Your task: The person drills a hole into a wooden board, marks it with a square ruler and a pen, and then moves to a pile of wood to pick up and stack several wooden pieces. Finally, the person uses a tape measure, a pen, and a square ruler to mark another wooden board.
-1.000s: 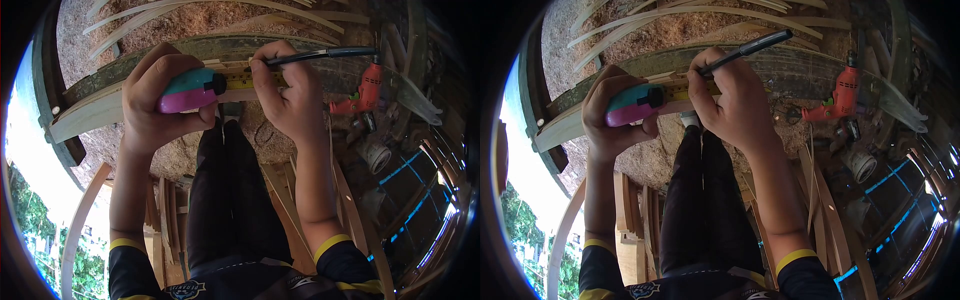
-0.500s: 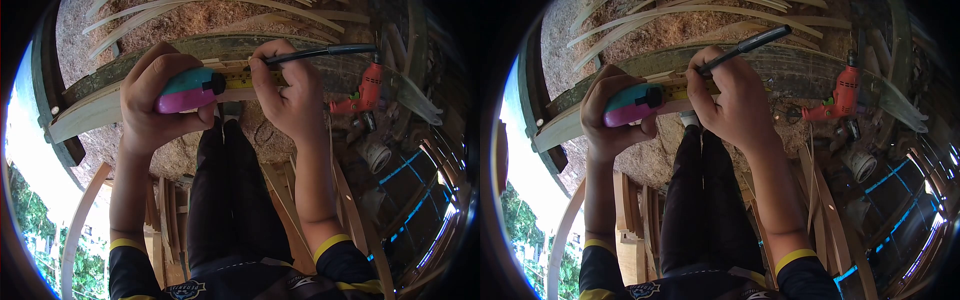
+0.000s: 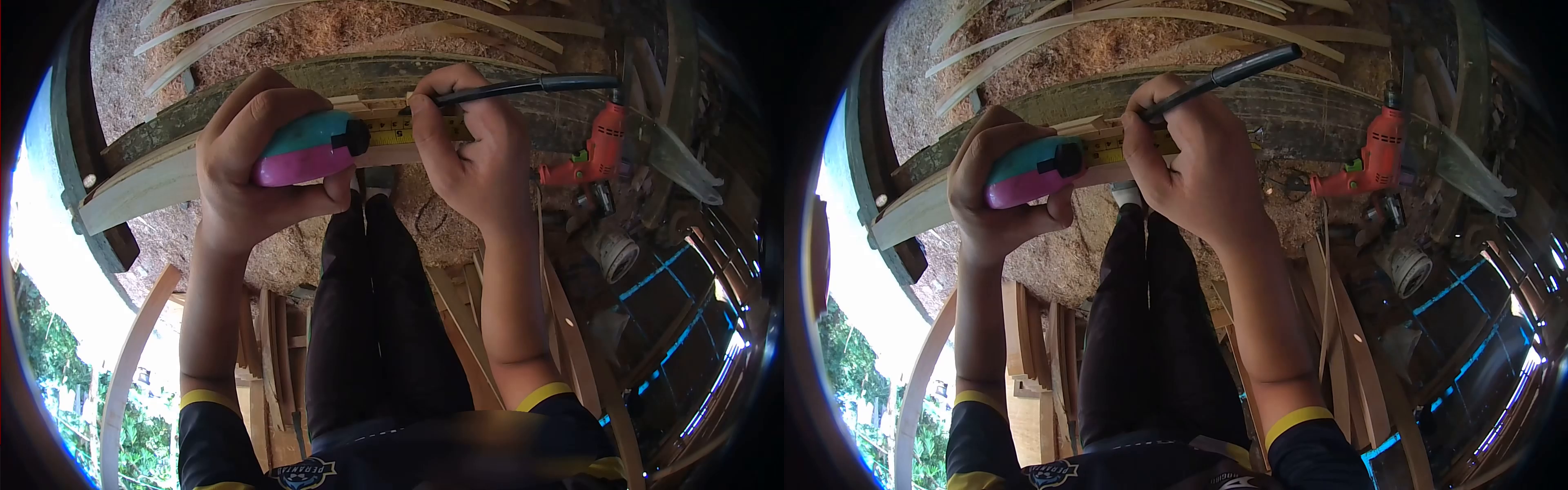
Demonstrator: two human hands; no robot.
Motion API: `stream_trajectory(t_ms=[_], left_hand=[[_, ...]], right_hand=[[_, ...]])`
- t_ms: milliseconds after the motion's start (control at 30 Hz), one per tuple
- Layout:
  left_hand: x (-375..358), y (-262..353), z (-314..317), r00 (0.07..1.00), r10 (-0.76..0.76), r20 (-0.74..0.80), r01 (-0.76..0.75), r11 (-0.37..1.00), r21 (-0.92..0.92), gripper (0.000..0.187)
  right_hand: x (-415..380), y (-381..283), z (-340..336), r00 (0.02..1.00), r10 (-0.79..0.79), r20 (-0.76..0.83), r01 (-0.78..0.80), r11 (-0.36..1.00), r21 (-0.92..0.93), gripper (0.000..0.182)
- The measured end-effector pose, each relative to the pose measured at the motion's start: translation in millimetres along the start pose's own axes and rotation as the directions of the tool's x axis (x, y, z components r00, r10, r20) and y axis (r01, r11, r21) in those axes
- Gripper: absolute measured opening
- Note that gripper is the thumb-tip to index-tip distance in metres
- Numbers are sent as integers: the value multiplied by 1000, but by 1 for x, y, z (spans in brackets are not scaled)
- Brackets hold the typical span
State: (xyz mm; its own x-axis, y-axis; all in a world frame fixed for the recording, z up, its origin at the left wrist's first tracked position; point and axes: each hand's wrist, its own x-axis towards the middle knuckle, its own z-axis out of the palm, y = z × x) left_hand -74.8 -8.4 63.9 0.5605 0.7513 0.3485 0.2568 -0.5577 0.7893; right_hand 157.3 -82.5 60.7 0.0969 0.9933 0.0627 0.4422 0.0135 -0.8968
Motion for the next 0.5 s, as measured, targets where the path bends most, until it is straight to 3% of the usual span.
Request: stream_trajectory(t_ms=[500], left_hand=[[-1,-1,0,1000,15,0,-15,1000,5,47]], right_hand=[[1,3,-3,998,-53,39,55,997,-50,8]])
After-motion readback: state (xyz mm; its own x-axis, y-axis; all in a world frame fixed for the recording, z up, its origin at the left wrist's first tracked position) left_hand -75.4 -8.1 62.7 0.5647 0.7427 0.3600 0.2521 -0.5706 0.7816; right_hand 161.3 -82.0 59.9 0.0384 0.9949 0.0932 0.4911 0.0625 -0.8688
